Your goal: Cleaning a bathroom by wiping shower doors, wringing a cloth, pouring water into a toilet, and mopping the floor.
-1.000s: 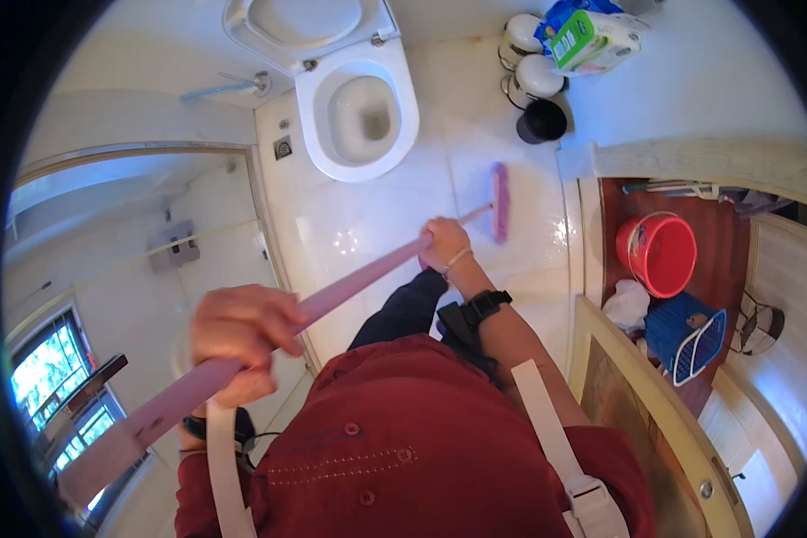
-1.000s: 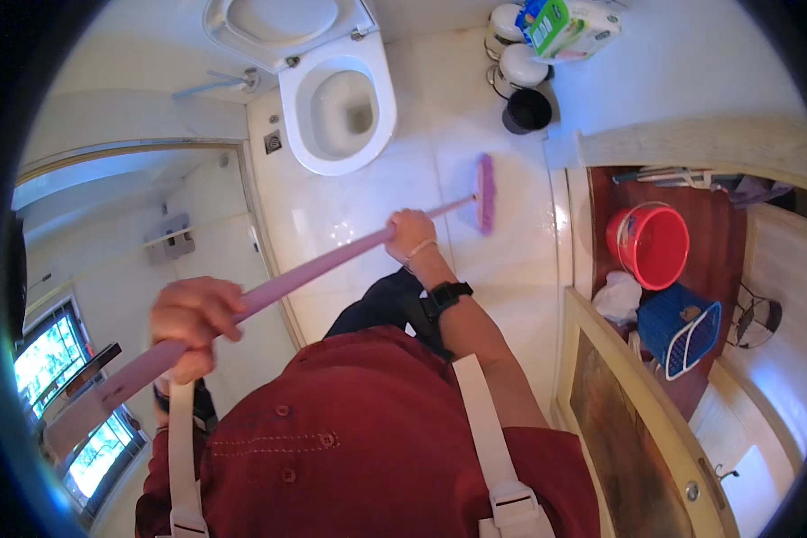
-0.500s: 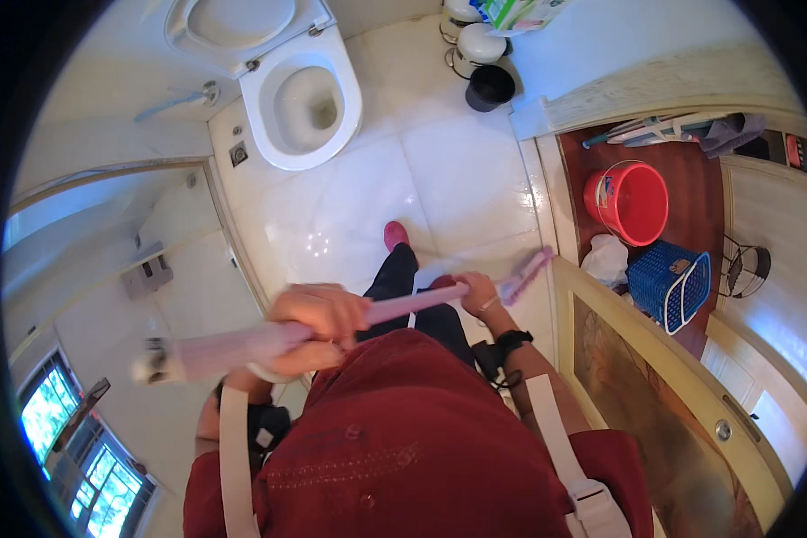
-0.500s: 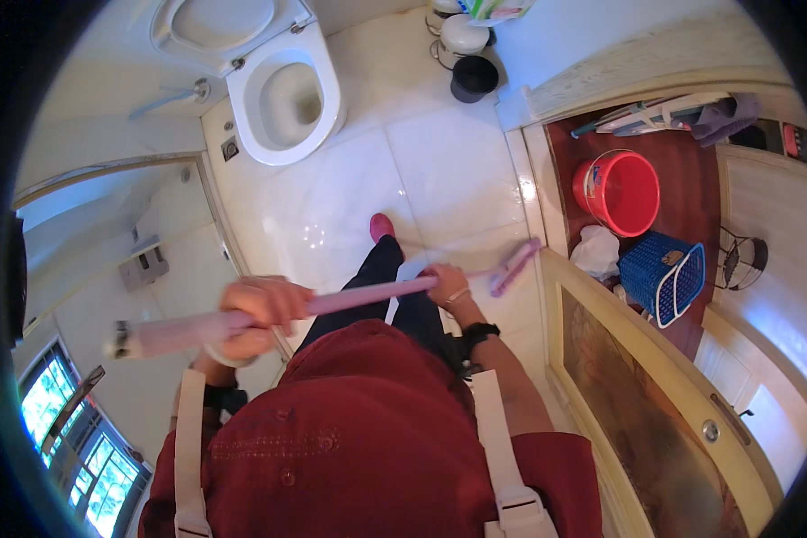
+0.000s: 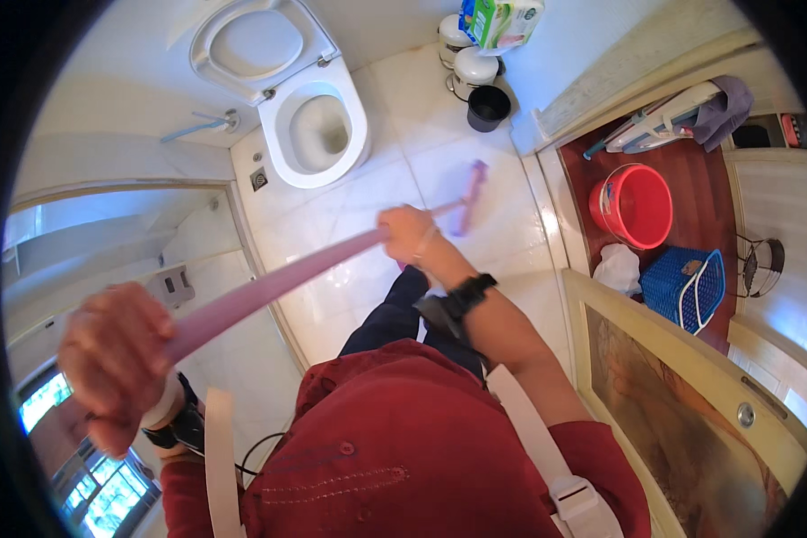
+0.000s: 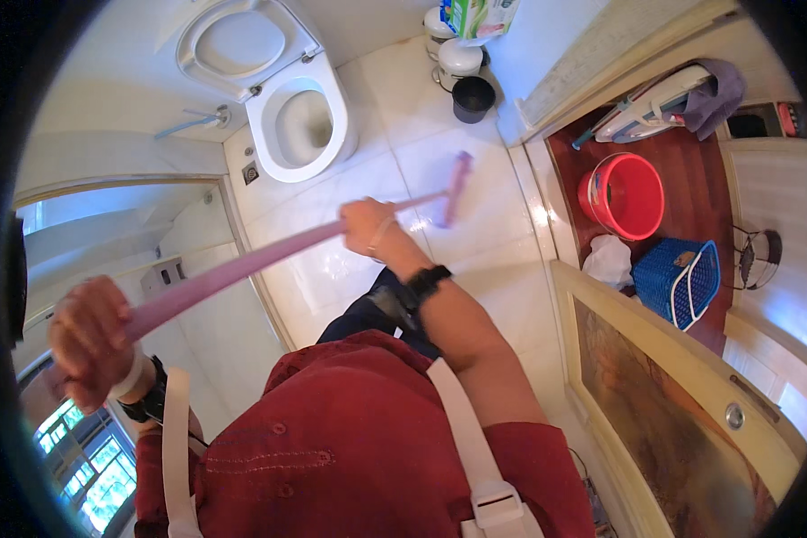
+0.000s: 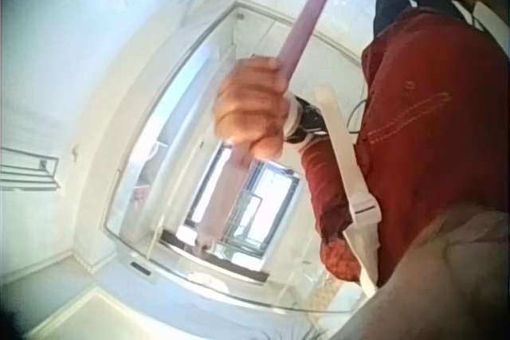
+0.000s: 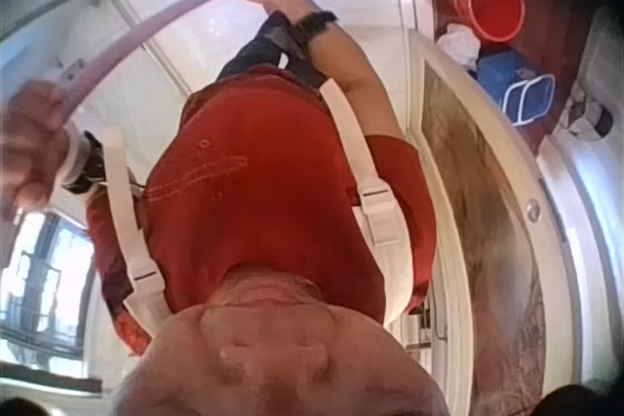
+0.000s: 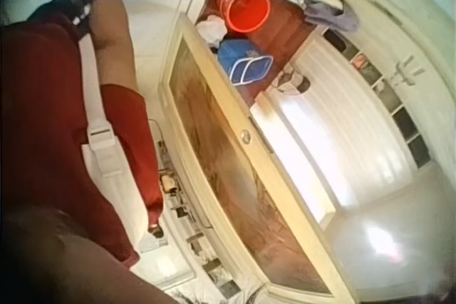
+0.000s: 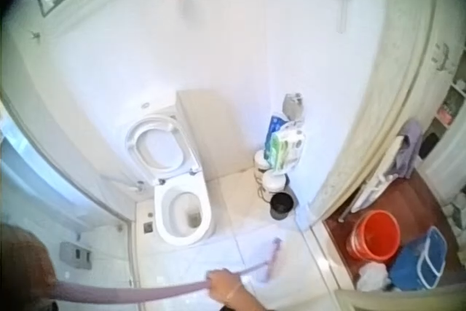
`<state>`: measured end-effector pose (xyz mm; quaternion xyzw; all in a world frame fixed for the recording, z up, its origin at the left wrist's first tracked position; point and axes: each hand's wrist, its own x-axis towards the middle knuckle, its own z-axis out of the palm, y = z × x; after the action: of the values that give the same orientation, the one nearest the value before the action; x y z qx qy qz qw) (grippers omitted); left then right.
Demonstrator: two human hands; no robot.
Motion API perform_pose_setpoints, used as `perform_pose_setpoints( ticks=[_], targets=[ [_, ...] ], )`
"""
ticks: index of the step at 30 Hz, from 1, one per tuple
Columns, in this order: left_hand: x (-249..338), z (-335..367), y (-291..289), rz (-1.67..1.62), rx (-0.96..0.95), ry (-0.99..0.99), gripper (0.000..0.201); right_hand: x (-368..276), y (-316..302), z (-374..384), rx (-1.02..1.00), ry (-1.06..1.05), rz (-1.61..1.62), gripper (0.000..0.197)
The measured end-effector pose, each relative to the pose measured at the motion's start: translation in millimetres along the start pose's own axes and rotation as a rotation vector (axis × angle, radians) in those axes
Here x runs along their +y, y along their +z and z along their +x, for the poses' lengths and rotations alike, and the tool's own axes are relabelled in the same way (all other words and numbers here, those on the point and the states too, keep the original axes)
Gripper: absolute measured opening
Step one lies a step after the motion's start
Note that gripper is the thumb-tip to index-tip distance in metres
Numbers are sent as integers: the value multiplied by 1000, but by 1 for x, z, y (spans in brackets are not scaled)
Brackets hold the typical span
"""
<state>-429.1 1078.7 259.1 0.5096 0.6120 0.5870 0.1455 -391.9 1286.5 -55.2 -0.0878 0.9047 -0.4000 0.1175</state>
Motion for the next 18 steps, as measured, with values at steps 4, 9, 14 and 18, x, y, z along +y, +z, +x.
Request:
perform_pose_setpoints(
  ticks=[4, 9, 14, 18],
  targets=[
    [-42, -46, 39, -127, 102, -333, 35, 83, 0, -49, -231, 167, -143, 11],
    [-51, -72, 51, -81, 195, -527, 31, 107, 34, -29, -266, 124, -164, 10],
    [7, -51, -5, 252, -1, -279, 29, 4, 72, 39, -256, -52, 79, 12],
    [2, -88, -9, -88, 254, -39, 33, -26, 57, 84, -349, -215, 49, 16]
  ],
)
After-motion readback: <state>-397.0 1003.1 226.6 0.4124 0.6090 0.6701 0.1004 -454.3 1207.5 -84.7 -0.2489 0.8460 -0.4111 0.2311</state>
